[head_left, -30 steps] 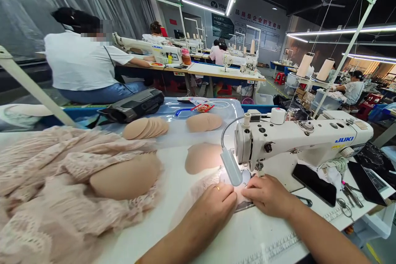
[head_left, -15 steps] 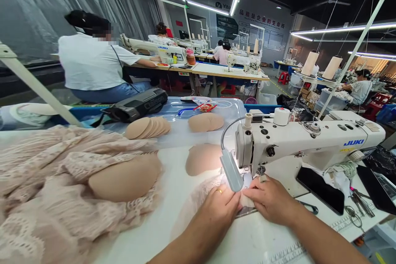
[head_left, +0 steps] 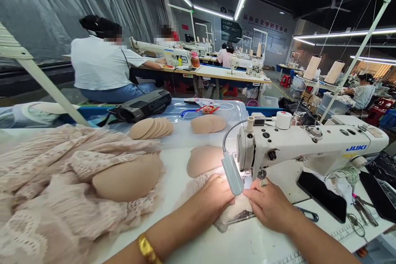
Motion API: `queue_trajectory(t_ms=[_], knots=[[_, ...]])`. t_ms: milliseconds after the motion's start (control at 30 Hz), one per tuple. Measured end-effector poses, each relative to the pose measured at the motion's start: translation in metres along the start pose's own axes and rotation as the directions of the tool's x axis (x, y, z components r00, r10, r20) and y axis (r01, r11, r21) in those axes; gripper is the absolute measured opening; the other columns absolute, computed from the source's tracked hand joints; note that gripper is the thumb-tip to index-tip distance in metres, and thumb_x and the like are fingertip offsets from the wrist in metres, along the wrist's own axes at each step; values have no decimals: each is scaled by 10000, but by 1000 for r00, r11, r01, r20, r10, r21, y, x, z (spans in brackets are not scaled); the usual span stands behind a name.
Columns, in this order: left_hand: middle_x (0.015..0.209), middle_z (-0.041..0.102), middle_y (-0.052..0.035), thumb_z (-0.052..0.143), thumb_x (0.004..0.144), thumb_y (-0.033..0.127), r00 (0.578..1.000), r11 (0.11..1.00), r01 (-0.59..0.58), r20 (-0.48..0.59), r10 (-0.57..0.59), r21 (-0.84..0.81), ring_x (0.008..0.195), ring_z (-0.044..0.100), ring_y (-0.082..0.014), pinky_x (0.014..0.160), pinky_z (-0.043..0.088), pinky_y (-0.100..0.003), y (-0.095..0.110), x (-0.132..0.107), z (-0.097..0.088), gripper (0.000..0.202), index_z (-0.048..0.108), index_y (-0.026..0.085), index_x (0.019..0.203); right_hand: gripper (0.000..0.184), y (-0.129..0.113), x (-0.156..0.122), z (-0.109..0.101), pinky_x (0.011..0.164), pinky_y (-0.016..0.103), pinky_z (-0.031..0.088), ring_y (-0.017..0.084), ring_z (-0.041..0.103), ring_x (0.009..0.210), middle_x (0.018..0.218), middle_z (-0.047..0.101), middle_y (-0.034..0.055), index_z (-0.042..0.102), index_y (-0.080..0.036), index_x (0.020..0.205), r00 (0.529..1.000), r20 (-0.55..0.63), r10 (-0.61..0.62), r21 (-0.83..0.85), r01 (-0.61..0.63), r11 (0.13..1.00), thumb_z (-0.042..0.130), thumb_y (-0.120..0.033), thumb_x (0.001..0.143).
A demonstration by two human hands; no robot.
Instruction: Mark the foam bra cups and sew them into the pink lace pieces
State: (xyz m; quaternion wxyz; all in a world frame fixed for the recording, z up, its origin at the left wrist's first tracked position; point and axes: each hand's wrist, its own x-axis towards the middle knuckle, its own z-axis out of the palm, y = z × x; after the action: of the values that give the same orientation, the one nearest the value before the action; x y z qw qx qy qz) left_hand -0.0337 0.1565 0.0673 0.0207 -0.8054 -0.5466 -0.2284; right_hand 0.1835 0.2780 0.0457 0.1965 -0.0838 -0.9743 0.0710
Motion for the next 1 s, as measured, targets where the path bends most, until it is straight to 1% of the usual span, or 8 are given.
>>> queue_trajectory(t_ms=[67, 267, 433, 533, 733, 867, 933, 1000], knots=[[1049, 743, -23, 547, 994, 21, 999, 999, 1, 49, 0, -32, 951, 636, -242, 848, 433, -383, -2, 2, -7, 229, 654, 223, 1004, 165, 0, 1, 2, 710, 330, 358, 232, 500, 831, 898, 627, 43, 659, -218, 1006, 1000, -9, 5, -1, -5, 1000, 613, -75, 939], [1125, 764, -19, 586, 986, 15, 999, 1000, -5, 47, 6, -11, 1029, 651, -263, 923, 413, -412, -6, 1, -10, 267, 680, 242, 1089, 162, -1, 2, 4, 741, 341, 384, 247, 489, 854, 922, 633, 51, 664, -223, 1051, 1000, -25, 11, -4, -11, 1000, 568, -118, 974], [1044, 736, -31, 566, 1002, 30, 999, 999, -10, 51, 8, 40, 1002, 636, -269, 897, 416, -408, -5, 0, -9, 216, 654, 226, 985, 186, -1, 2, 3, 731, 340, 390, 251, 499, 848, 894, 618, 50, 672, -223, 1068, 1000, -5, 16, -21, -16, 1000, 569, -101, 971], [1058, 732, -35, 543, 991, 10, 999, 998, -32, 35, 30, 55, 1021, 639, -270, 910, 406, -409, -5, -1, -6, 236, 641, 225, 994, 185, 0, 1, 4, 723, 332, 396, 231, 479, 786, 883, 604, 42, 662, -225, 1039, 1000, 0, -15, -32, 15, 999, 579, -80, 958], [1119, 781, -26, 493, 964, -11, 987, 987, -148, -50, 151, 61, 1012, 682, -262, 931, 401, -419, -12, -4, 3, 399, 663, 274, 1186, 223, 2, -2, 6, 720, 327, 421, 230, 481, 772, 885, 604, 41, 650, -241, 1050, 999, 3, -32, -35, 32, 999, 577, -63, 938], [1209, 792, -24, 482, 1017, 14, 990, 991, -132, -49, 133, 22, 1096, 692, -259, 975, 374, -436, -11, -2, 2, 440, 661, 303, 1296, 246, 1, -2, 5, 720, 319, 430, 220, 492, 773, 912, 615, 44, 653, -235, 1059, 1000, 9, -29, -39, 29, 999, 588, -45, 917], [1207, 790, -21, 478, 1030, 19, 993, 993, -113, -28, 114, 12, 1107, 689, -259, 975, 361, -441, -9, 0, 0, 408, 671, 297, 1258, 247, 1, -2, 6, 734, 321, 439, 220, 490, 775, 906, 606, 42, 651, -233, 1042, 1000, 4, -26, -38, 27, 999, 583, -35, 911], [1159, 786, -16, 488, 1026, 21, 997, 997, -75, 1, 75, 20, 1075, 683, -257, 952, 364, -432, -8, 2, -2, 355, 690, 281, 1161, 243, 1, -2, 7, 741, 322, 446, 214, 470, 753, 893, 590, 35, 643, -236, 1020, 1000, -6, -18, -36, 17, 999, 568, -30, 915]])
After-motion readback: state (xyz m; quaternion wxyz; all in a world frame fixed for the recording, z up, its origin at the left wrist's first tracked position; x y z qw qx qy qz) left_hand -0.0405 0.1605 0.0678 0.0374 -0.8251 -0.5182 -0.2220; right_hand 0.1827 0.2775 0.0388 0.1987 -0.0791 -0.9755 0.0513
